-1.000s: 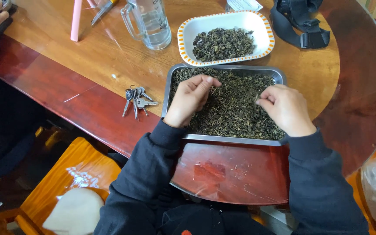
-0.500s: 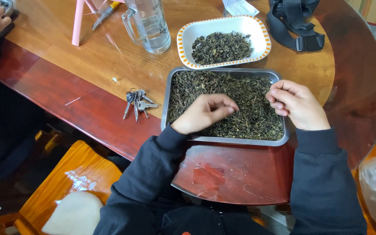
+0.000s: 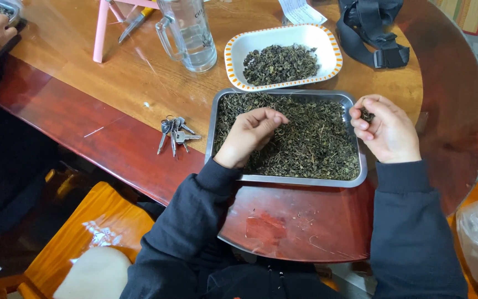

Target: Sorting dried tea leaves by hand to remove stems and debris into a separate container.

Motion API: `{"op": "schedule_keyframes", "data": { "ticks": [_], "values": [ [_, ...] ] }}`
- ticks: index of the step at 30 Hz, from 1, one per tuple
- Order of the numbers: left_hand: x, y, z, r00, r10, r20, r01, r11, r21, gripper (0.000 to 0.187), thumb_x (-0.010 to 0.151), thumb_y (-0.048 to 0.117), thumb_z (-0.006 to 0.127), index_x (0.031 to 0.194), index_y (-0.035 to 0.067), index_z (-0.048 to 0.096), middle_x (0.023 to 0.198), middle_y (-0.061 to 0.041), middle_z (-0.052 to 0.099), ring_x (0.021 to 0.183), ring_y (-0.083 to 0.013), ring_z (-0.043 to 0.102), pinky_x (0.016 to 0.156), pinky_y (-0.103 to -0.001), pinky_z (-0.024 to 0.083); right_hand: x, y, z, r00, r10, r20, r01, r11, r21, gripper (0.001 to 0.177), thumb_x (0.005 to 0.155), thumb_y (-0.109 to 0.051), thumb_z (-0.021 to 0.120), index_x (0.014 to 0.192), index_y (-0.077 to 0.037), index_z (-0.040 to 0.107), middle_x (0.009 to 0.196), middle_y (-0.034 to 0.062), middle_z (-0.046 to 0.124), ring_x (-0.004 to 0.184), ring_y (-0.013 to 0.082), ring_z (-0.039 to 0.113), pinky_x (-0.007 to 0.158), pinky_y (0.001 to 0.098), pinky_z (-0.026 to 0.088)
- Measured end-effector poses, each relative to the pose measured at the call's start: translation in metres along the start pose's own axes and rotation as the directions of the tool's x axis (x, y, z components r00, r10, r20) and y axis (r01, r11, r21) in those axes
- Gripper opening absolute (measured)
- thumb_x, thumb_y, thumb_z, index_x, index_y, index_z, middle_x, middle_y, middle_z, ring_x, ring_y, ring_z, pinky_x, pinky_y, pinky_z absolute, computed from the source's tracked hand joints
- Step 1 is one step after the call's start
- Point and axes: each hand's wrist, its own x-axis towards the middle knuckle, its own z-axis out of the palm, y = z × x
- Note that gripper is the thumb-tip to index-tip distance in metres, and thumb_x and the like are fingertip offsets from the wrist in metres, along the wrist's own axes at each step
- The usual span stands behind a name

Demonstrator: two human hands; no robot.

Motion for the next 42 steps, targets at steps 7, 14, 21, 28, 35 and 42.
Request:
{"op": "schedule_keyframes", "data": {
  "ticks": [7, 14, 21, 28, 35, 42],
  "values": [
    [0.001, -0.001, -0.005, 1.000, 0.013, -0.003, -0.014, 0.986, -0.167, 0.017, 0.103, 0.022, 0.061, 0.103, 0.008, 0.070, 0.058, 0.010, 0.029, 0.046, -0.0018, 0.022, 0.040, -0.020, 0.011, 0.006, 0.010, -0.006, 1.000, -0.021, 0.016, 0.020, 0.998, 0.052, 0.011, 0.102, -0.007, 0.057, 0.093, -0.009, 0.065, 0.093, 0.0114, 0.061, 0.067, 0.0094, 0.049, 0.047, 0.0141, 0.030],
    [0.000, 0.000, -0.004, 1.000, 0.018, -0.018, -0.020, 0.992, -0.126, 0.017, 0.103, 0.023, 0.061, 0.102, 0.009, 0.070, 0.057, 0.009, 0.031, 0.047, -0.0026, 0.025, 0.040, -0.020, 0.014, 0.003, 0.006, 0.004, 0.999, -0.025, 0.025, 0.023, 0.996, 0.092, 0.014, 0.100, 0.002, 0.052, 0.104, 0.000, 0.066, 0.097, 0.0145, 0.063, 0.077, 0.0131, 0.055, 0.054, 0.0163, 0.039],
    [0.003, -0.001, -0.006, 0.999, 0.015, -0.032, -0.019, 0.989, -0.146, 0.018, 0.103, 0.024, 0.061, 0.101, 0.009, 0.070, 0.057, 0.009, 0.029, 0.047, -0.0020, 0.022, 0.040, -0.019, 0.012, 0.016, 0.014, 0.002, 0.997, 0.074, -0.013, -0.069, 0.973, 0.222, 0.032, 0.090, 0.007, 0.049, 0.119, 0.003, 0.061, 0.107, 0.0162, 0.062, 0.090, 0.0184, 0.058, 0.073, 0.0227, 0.047],
    [0.004, -0.007, -0.005, 0.999, 0.014, -0.048, -0.022, 0.987, -0.160, 0.019, 0.102, 0.026, 0.062, 0.100, 0.010, 0.070, 0.055, 0.009, 0.030, 0.044, -0.0024, 0.023, 0.039, -0.020, 0.013, 0.089, -0.016, 0.059, 0.987, 0.150, -0.054, -0.112, 0.894, 0.433, 0.011, 0.089, 0.006, 0.069, 0.099, 0.003, 0.063, 0.105, 0.0175, 0.064, 0.099, 0.0241, 0.063, 0.091, 0.0306, 0.061],
    [0.004, -0.005, -0.005, 0.999, -0.033, 0.003, 0.033, 0.986, -0.161, 0.019, 0.102, 0.027, 0.061, 0.101, 0.011, 0.071, 0.057, 0.009, 0.034, 0.044, -0.0027, 0.025, 0.038, -0.020, 0.014, 0.153, -0.022, 0.081, 0.987, 0.067, -0.144, -0.092, 0.981, -0.169, 0.051, 0.084, -0.051, 0.071, 0.126, -0.027, 0.053, 0.146, 0.0020, 0.047, 0.136, 0.0203, 0.035, 0.118, 0.0423, 0.016],
    [0.008, -0.003, -0.019, 0.995, -0.072, 0.071, 0.099, 0.832, -0.545, 0.016, 0.105, 0.012, 0.054, 0.110, 0.005, 0.067, 0.067, 0.008, 0.026, 0.053, -0.0038, 0.020, 0.042, -0.019, 0.011, 0.044, -0.024, 0.050, 0.981, -0.193, -0.009, 0.185, 0.952, -0.245, 0.020, 0.102, -0.016, 0.061, 0.121, -0.012, 0.068, 0.126, 0.0012, 0.071, 0.116, 0.0114, 0.069, 0.097, 0.0241, 0.057]
  ]
}}
